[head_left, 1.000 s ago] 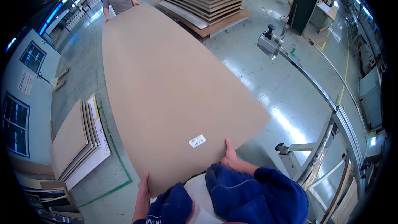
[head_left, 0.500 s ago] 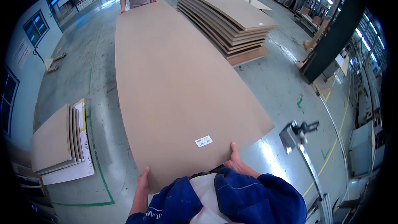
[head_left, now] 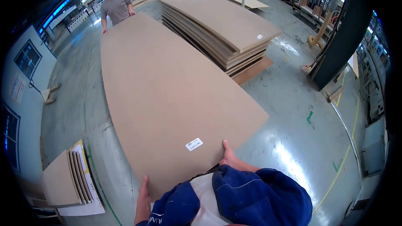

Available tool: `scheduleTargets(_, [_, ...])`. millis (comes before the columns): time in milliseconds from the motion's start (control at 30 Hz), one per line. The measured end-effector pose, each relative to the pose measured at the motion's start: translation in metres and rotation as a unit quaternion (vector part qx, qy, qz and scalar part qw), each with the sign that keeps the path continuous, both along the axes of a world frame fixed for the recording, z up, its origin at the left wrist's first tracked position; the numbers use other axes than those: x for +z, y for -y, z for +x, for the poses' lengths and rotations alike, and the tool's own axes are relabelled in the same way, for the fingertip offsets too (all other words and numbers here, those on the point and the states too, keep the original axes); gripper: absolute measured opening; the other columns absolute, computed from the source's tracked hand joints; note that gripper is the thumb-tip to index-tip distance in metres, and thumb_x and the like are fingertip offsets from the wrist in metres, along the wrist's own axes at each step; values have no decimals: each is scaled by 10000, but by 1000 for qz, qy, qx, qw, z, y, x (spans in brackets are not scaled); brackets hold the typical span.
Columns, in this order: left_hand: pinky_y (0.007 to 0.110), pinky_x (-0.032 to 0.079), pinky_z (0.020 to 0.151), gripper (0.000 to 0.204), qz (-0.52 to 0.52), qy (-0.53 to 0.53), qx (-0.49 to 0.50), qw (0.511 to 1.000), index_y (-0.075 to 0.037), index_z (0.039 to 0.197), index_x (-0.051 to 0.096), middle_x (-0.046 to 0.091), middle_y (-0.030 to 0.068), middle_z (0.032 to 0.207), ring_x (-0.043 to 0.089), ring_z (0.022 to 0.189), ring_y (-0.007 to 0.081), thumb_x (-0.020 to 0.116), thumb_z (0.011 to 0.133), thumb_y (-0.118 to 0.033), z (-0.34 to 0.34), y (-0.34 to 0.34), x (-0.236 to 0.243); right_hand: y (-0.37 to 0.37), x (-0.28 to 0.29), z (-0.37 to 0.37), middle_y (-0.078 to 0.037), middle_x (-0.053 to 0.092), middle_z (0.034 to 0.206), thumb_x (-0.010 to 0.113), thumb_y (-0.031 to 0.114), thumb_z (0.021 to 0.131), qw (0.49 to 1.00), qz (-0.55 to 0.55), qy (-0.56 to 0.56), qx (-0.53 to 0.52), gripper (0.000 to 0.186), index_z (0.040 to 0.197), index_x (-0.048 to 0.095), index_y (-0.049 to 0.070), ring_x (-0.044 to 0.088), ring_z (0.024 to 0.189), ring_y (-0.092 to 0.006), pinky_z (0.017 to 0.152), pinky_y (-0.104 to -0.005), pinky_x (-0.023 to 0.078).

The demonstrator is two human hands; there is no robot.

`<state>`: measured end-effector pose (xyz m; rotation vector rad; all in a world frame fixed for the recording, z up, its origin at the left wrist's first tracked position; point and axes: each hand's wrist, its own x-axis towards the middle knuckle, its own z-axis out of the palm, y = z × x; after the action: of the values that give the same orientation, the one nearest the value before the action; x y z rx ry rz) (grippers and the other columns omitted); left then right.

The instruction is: The person measures a large sheet of plywood with a tape measure and marks it with a pencil. They then move the sheet to a cutting machine and, with the help of a colleague, position it for cutting. Finally, they carry the sheet to a stack of other wood pieces.

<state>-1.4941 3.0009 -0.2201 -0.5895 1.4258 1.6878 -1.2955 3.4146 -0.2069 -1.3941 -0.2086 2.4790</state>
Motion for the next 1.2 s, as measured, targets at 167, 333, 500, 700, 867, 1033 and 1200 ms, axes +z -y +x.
scheduleTargets(167, [542,433,1114,787,-26,-3,-35,999,-56,1535,442,518,138,1522,508,1377,349,656,969,-560,-46,-155,0,-156,5,-51,-104,485,1566,529,545,1044,999,30,-13,-20,657,1498,486,71,431,1444,-322,1212,-533,314])
scheduleTargets(333, [535,422,1125,789,94,24,-31,995,-60,1541,435,514,142,1524,502,1380,350,650,972,-563,-101,-310,-48,-328,3,-108,-113,513,1534,586,449,1048,990,98,-81,-58,601,1487,485,52,475,1408,-325,1187,-533,371])
scheduleTargets(500, [527,453,1095,762,68,46,-2,997,-27,1513,461,554,150,1478,539,1341,348,647,984,-542,-143,-471,-65,-479,-16,-161,-66,504,1554,596,527,1021,994,102,15,-26,632,1481,518,102,436,1440,-279,1218,-491,309])
scheduleTargets(700, [491,496,1047,720,-22,-2,21,1000,37,1453,507,610,159,1400,604,1258,335,664,993,-494,-171,-628,-18,-631,-32,-209,-58,450,1599,589,574,1008,992,117,49,9,688,1512,487,118,396,1475,-279,1227,-505,284])
scheduleTargets(867, [499,505,1034,718,-14,-37,50,998,59,1454,493,607,170,1395,604,1257,337,663,1000,-471,-194,-685,-7,-700,-3,-252,-83,458,1592,573,556,1021,998,36,40,33,662,1503,495,109,417,1463,-308,1202,-560,323])
scheduleTargets(1033, [506,512,1034,739,-14,-29,51,998,69,1466,468,591,182,1409,597,1268,342,673,996,-462,-210,-786,20,-806,-6,-267,-70,446,1602,555,616,1006,998,21,27,59,687,1492,509,133,402,1471,-311,1204,-581,302])
scheduleTargets(1200, [506,514,1046,762,-53,-51,60,995,76,1472,451,567,199,1432,589,1280,345,686,987,-463,-202,-905,30,-924,-56,-260,-64,460,1590,553,624,1003,998,-2,13,54,681,1488,515,148,432,1451,-305,1207,-560,311])
